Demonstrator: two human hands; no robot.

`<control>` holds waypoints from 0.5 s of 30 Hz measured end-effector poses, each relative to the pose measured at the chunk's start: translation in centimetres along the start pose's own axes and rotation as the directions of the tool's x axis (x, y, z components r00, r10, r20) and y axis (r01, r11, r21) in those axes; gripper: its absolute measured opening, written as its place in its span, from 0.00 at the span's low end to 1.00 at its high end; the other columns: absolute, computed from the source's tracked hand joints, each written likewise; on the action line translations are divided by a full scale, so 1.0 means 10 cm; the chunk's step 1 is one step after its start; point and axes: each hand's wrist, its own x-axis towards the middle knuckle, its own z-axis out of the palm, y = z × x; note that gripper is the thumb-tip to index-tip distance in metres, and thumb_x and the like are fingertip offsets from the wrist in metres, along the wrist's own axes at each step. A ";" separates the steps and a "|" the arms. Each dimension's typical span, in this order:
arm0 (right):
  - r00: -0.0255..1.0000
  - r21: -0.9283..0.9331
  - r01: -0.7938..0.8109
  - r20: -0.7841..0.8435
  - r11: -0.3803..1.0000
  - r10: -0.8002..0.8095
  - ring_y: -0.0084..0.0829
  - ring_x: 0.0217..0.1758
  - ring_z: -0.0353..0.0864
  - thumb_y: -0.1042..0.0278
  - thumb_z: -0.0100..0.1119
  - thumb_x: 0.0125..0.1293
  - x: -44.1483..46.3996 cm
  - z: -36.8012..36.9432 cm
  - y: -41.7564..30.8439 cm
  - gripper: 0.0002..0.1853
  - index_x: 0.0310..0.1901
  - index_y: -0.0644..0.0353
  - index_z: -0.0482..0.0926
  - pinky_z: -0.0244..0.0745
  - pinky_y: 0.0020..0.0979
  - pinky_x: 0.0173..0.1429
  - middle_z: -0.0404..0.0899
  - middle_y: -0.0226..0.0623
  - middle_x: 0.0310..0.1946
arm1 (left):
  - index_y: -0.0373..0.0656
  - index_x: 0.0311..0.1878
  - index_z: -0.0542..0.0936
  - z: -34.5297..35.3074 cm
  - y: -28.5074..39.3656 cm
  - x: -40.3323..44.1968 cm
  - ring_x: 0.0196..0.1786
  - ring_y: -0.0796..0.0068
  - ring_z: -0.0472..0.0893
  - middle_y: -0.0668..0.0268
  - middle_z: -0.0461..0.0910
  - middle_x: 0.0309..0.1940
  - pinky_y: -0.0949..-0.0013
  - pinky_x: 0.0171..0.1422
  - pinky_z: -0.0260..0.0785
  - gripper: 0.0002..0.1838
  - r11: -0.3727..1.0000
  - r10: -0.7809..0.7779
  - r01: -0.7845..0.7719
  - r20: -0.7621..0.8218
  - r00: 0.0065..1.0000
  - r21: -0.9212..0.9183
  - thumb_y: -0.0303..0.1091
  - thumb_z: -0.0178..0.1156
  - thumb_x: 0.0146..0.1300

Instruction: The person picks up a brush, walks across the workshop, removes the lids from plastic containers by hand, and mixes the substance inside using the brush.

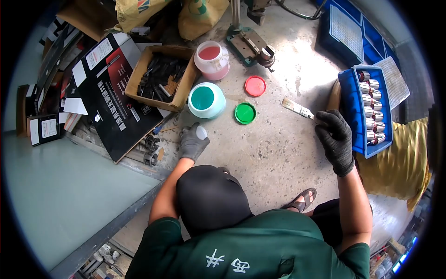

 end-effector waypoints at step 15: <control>0.998 0.128 -0.030 -0.051 0.991 0.037 0.21 0.38 0.75 0.83 0.65 0.64 0.08 -0.05 0.08 0.14 0.51 0.66 0.83 0.71 0.23 0.44 0.75 0.31 0.37 | 0.44 0.62 0.67 -0.85 0.65 0.68 0.69 0.51 0.71 0.52 0.67 0.66 0.49 0.75 0.65 0.38 0.661 0.303 -0.634 -0.631 0.714 -0.401 0.31 0.77 0.49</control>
